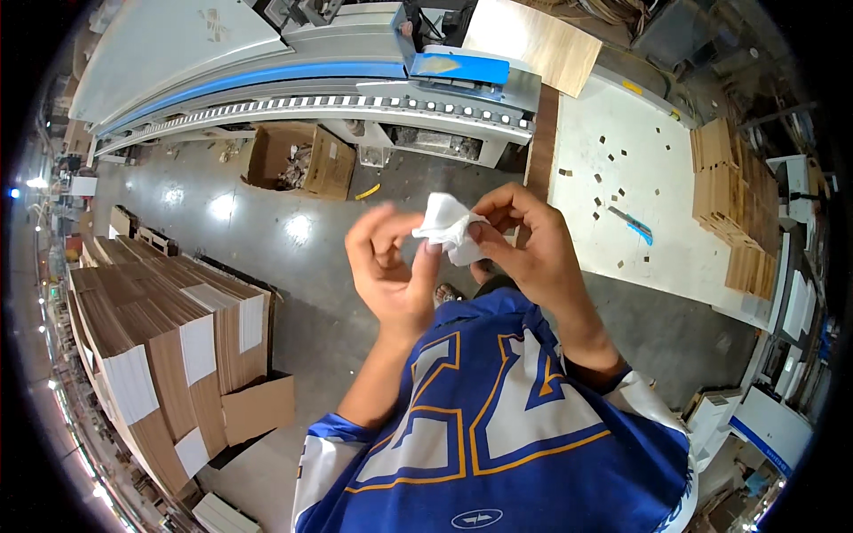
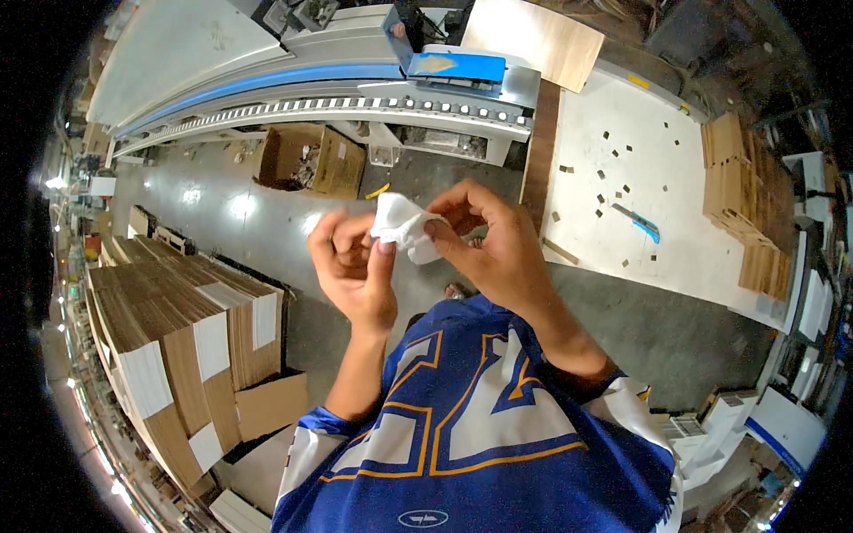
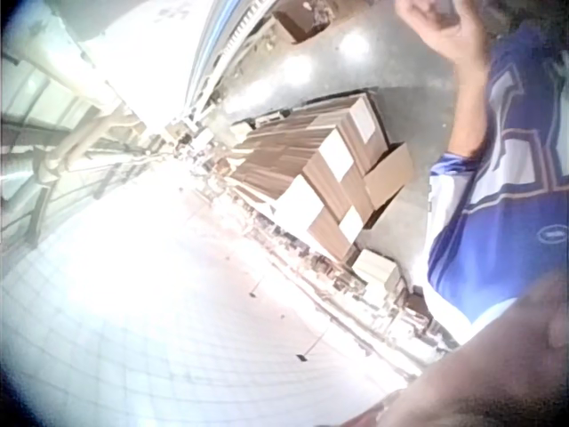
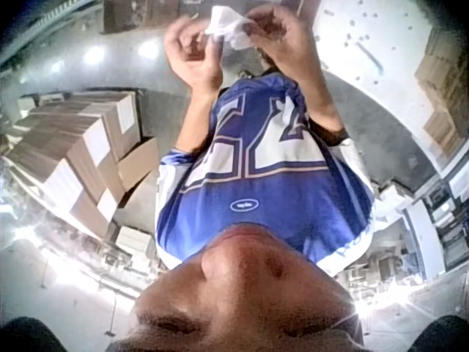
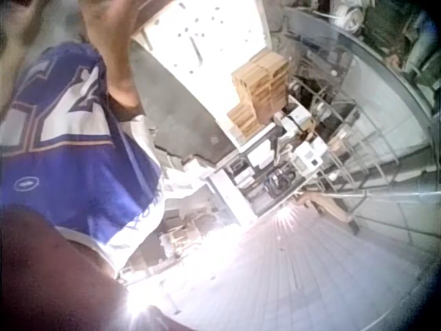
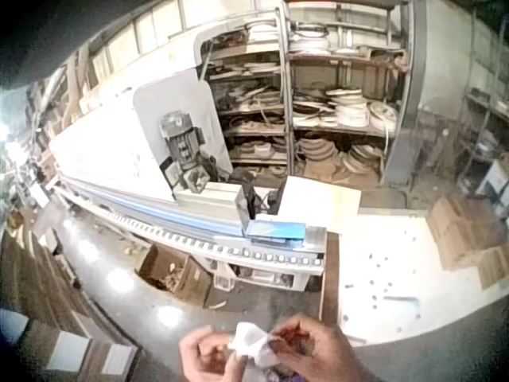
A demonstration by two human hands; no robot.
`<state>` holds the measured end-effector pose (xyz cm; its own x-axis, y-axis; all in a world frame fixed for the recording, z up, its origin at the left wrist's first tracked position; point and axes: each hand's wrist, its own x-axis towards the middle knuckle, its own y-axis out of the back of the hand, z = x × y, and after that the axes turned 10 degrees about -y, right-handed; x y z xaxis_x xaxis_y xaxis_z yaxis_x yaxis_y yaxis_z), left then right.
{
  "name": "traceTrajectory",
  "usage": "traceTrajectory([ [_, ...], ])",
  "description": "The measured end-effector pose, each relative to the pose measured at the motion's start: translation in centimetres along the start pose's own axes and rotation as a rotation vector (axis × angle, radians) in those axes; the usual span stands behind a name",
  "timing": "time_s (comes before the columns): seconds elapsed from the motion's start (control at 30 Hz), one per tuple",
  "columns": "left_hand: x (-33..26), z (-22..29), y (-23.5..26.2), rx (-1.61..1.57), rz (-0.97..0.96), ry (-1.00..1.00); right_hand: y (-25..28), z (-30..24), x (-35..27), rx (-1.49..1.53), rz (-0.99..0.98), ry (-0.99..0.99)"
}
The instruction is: The person picks up small brown parts from a white work table by hand and holds a white cloth while standing in a manufacturing facility.
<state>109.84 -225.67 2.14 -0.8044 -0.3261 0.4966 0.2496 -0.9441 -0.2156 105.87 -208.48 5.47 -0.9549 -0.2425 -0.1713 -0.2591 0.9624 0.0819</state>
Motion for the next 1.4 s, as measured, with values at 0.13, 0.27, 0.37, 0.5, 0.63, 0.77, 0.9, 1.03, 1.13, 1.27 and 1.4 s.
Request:
traceTrajectory([
  [0.13, -0.1, -0.3, 0.0, -0.481, 0.098, 0.415, -0.5, 0.7, 0.5, -0.043, 0.048, 0.041],
  [0.27, 0.0, -1.3, 0.5, -0.273, -0.012, 0.58, -0.6, 1.1, 0.6, -0.022, -0.005, 0.029],
  [0.37, -0.6, -2.0, 0.8, -0.31, 0.099, 0.534, -0.1, 1.4, 0.7, 0.122, -0.145, -0.002],
  [0.5, -1.4, -2.7, 1.2, -0.327, 0.162, 0.47, 0.3, 1.9, 0.9, 0.408, -0.281, -0.157],
  [0.63, -1.4, -3.4, 1.7, -0.23, 0.001, 0.19, 0.2, 2.4, 1.1, 0.325, -0.28, -0.126],
  [0.77, -1.2, -3.2, 1.8, -0.003, -0.118, 0.041, 0.3, 2.6, 1.4, 0.438, -0.328, -0.175],
  [0.9, -1.1, -2.4, 1.8, 0.278, -0.21, -0.04, 0.5, 2.7, 1.5, 0.441, -0.347, -0.223],
  [1.03, -0.8, -2.0, 1.9, 0.473, -0.295, -0.128, 0.3, 2.8, 1.2, 0.243, -0.286, -0.151],
  [1.13, -0.7, -2.0, 2.0, 0.368, -0.299, -0.157, 0.1, 2.8, 1.1, 0.11, -0.226, -0.082],
  [1.27, -0.8, -1.7, 2.1, -0.151, -0.1, 0.183, 0.0, 2.8, 1.0, -0.077, -0.134, 0.065],
  [1.4, -0.9, -1.2, 2.3, 0.139, -0.196, 0.344, -0.1, 2.8, 0.9, -0.052, -0.15, 0.035],
])
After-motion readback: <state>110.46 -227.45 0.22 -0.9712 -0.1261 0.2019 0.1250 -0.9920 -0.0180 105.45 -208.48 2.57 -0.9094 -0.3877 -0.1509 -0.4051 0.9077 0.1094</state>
